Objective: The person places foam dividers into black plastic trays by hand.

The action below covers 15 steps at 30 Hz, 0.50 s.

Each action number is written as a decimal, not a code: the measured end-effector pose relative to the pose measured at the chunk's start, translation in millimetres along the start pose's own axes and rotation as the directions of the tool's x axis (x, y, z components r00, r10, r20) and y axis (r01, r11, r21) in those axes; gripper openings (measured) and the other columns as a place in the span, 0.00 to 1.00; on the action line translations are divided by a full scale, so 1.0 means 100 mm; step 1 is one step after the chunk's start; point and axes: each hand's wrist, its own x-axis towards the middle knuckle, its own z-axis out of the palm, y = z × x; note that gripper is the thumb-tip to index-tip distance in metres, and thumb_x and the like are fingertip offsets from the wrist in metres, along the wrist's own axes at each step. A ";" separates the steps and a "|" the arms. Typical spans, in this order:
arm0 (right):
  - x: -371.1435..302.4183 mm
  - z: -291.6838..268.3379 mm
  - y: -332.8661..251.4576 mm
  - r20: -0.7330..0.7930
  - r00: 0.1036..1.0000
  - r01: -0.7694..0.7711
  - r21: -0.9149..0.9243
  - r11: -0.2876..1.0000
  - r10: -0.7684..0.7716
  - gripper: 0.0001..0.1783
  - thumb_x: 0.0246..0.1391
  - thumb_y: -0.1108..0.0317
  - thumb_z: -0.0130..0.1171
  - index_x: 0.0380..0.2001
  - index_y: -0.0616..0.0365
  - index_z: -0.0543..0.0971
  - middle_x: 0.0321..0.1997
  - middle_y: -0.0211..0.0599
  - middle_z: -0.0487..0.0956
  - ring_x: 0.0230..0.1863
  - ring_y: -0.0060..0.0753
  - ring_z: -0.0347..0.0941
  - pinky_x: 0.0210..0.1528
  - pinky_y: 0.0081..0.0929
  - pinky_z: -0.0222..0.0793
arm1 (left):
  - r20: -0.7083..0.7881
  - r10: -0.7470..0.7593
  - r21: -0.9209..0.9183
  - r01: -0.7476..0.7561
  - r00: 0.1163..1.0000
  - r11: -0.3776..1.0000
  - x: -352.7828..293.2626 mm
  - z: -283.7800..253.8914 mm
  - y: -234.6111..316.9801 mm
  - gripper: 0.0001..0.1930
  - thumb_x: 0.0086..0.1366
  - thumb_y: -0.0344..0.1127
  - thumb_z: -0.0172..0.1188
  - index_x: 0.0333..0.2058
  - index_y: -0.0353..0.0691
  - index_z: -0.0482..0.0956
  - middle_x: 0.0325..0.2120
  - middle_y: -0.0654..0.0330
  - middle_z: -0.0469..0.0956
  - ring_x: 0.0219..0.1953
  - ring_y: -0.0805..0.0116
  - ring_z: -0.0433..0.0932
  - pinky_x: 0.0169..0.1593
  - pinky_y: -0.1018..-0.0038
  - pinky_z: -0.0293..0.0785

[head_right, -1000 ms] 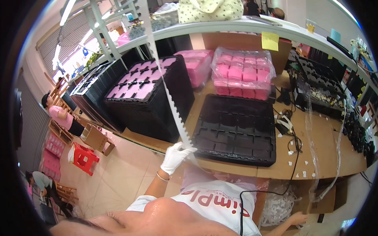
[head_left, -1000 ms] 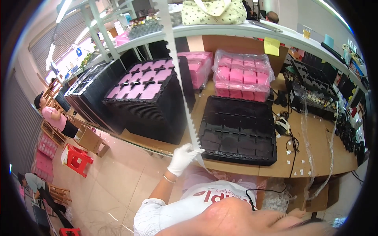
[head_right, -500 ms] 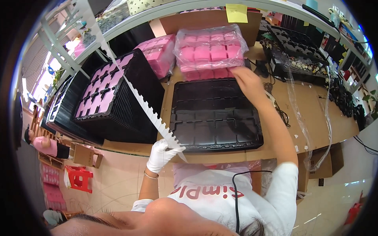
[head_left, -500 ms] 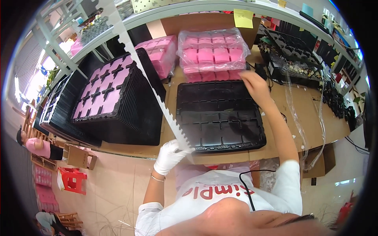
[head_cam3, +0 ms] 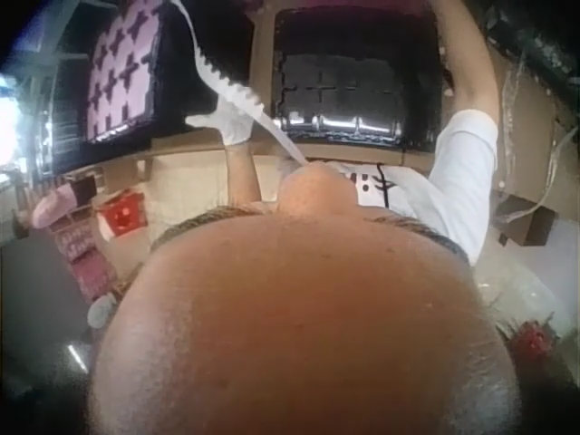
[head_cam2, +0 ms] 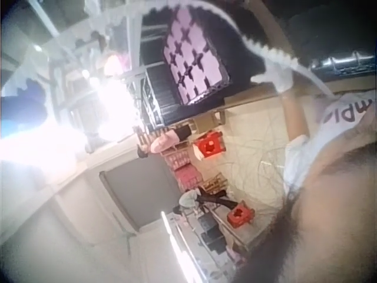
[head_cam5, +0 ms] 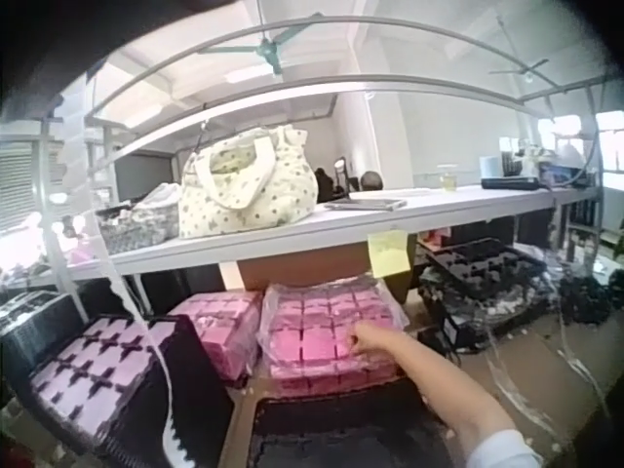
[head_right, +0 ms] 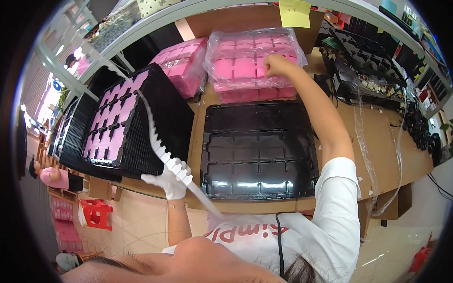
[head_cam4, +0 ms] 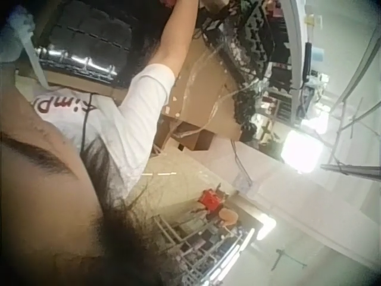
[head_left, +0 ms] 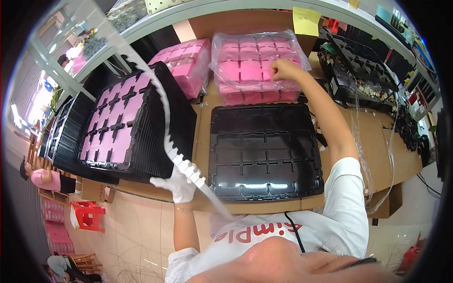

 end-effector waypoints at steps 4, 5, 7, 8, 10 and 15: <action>0.07 -0.09 0.12 0.156 0.985 -0.110 0.240 0.964 0.073 0.08 0.36 0.69 0.70 0.23 0.58 0.82 0.20 0.35 0.81 0.23 0.28 0.76 0.28 0.29 0.71 | 0.398 -0.037 -0.241 0.144 0.917 0.960 0.48 0.21 -0.11 0.39 0.45 0.82 0.49 0.19 0.46 0.61 0.14 0.67 0.57 0.16 0.74 0.54 0.21 0.77 0.52; 0.08 -0.11 0.15 0.188 0.980 -0.118 0.277 0.954 0.067 0.08 0.38 0.68 0.69 0.23 0.59 0.82 0.21 0.35 0.81 0.23 0.26 0.76 0.28 0.28 0.71 | 0.527 -0.162 -0.121 0.263 0.834 0.957 0.68 0.15 -0.08 0.34 0.53 0.76 0.50 0.19 0.47 0.62 0.15 0.67 0.58 0.16 0.75 0.55 0.21 0.78 0.52; 0.12 -0.10 0.26 0.177 0.973 -0.203 0.349 0.915 0.148 0.08 0.38 0.68 0.68 0.23 0.59 0.82 0.21 0.36 0.81 0.23 0.27 0.76 0.28 0.29 0.71 | 0.588 -0.175 -0.012 0.225 0.790 0.974 0.85 0.32 -0.19 0.26 0.64 0.64 0.52 0.23 0.46 0.69 0.17 0.66 0.62 0.18 0.75 0.61 0.23 0.78 0.57; 0.15 -0.07 0.27 0.173 0.962 -0.267 0.423 0.866 0.212 0.08 0.39 0.67 0.68 0.24 0.59 0.81 0.21 0.36 0.81 0.24 0.29 0.77 0.29 0.29 0.72 | 0.454 -0.107 0.140 0.048 0.884 0.989 0.96 0.37 -0.24 0.21 0.66 0.58 0.52 0.27 0.45 0.72 0.19 0.65 0.66 0.19 0.74 0.63 0.25 0.78 0.60; 0.22 0.02 0.24 -0.035 0.970 -0.202 0.442 0.874 0.242 0.09 0.41 0.68 0.67 0.26 0.61 0.80 0.24 0.36 0.81 0.26 0.29 0.77 0.31 0.27 0.72 | 0.186 -0.015 0.446 -0.071 0.982 0.892 1.28 0.55 -0.33 0.14 0.68 0.48 0.55 0.35 0.43 0.78 0.23 0.64 0.73 0.23 0.74 0.69 0.30 0.77 0.67; 0.04 -0.06 -0.18 -0.069 0.993 0.096 0.036 0.995 -0.093 0.14 0.41 0.69 0.67 0.31 0.62 0.76 0.31 0.39 0.80 0.33 0.40 0.78 0.39 0.33 0.73 | 0.751 0.320 0.641 -0.755 0.578 -0.142 1.79 1.30 -0.59 0.16 0.60 0.46 0.62 0.38 0.38 0.79 0.33 0.54 0.80 0.39 0.60 0.78 0.52 0.63 0.69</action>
